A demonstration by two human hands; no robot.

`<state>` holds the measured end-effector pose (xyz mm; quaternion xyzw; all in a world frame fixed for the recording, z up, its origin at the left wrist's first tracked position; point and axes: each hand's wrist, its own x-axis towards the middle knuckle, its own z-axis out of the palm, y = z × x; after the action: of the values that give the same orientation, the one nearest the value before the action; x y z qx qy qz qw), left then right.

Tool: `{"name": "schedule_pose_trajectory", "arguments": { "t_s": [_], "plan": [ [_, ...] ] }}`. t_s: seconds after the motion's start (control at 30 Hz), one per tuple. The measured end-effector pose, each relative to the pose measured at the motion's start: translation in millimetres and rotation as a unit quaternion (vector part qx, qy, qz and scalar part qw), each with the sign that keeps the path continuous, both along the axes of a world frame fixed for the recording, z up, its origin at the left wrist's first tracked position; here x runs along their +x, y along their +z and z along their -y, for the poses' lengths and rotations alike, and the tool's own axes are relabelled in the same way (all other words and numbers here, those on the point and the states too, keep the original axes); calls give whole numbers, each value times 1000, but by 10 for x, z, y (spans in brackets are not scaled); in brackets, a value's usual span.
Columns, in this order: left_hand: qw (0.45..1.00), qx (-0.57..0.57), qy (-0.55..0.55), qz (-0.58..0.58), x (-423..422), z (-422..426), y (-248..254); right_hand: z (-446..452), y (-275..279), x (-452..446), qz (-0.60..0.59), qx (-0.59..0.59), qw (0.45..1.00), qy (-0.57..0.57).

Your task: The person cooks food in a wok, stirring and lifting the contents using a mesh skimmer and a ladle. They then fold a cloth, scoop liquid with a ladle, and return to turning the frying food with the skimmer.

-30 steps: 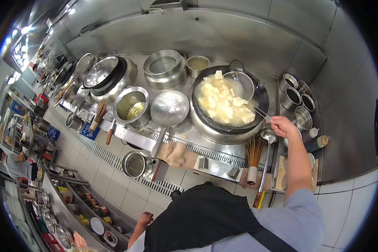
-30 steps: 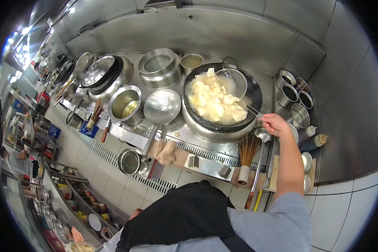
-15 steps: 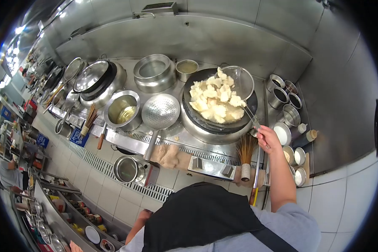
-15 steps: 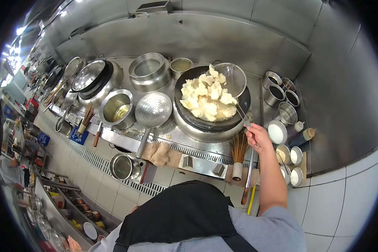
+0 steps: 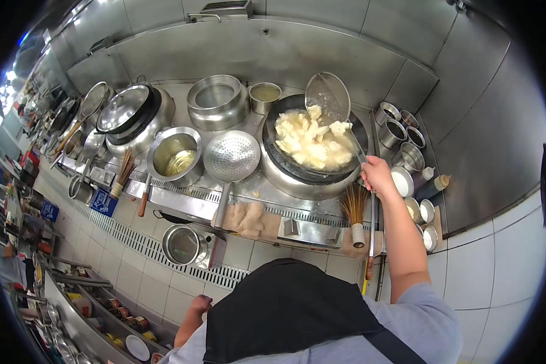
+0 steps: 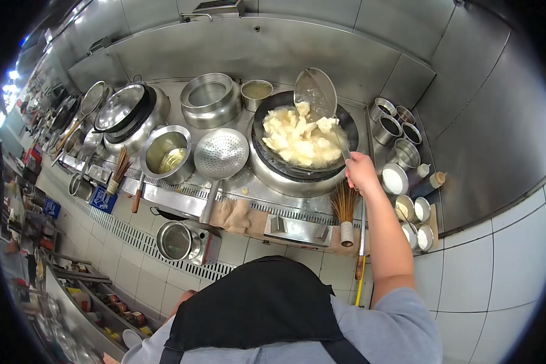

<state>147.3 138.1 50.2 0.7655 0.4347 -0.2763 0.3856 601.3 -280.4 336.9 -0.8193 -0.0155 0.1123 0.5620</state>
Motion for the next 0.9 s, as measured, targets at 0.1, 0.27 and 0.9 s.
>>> {"name": "schedule_pose_trajectory", "arguments": {
  "t_s": [0.1, 0.27, 0.9],
  "plan": [
    [961, 18, -275, 24, -295, -205, -472, -134, 3, -53, 47, -57, 997, -3],
    [986, 2, -164, -2, -521, -263, -781, -233, 98, -150, 121, -212, 970, 9],
    [998, -7, -67, 3, -419, -126, -724, 702, -170, 638, 286, -421, 860, -39]
  ]
}}
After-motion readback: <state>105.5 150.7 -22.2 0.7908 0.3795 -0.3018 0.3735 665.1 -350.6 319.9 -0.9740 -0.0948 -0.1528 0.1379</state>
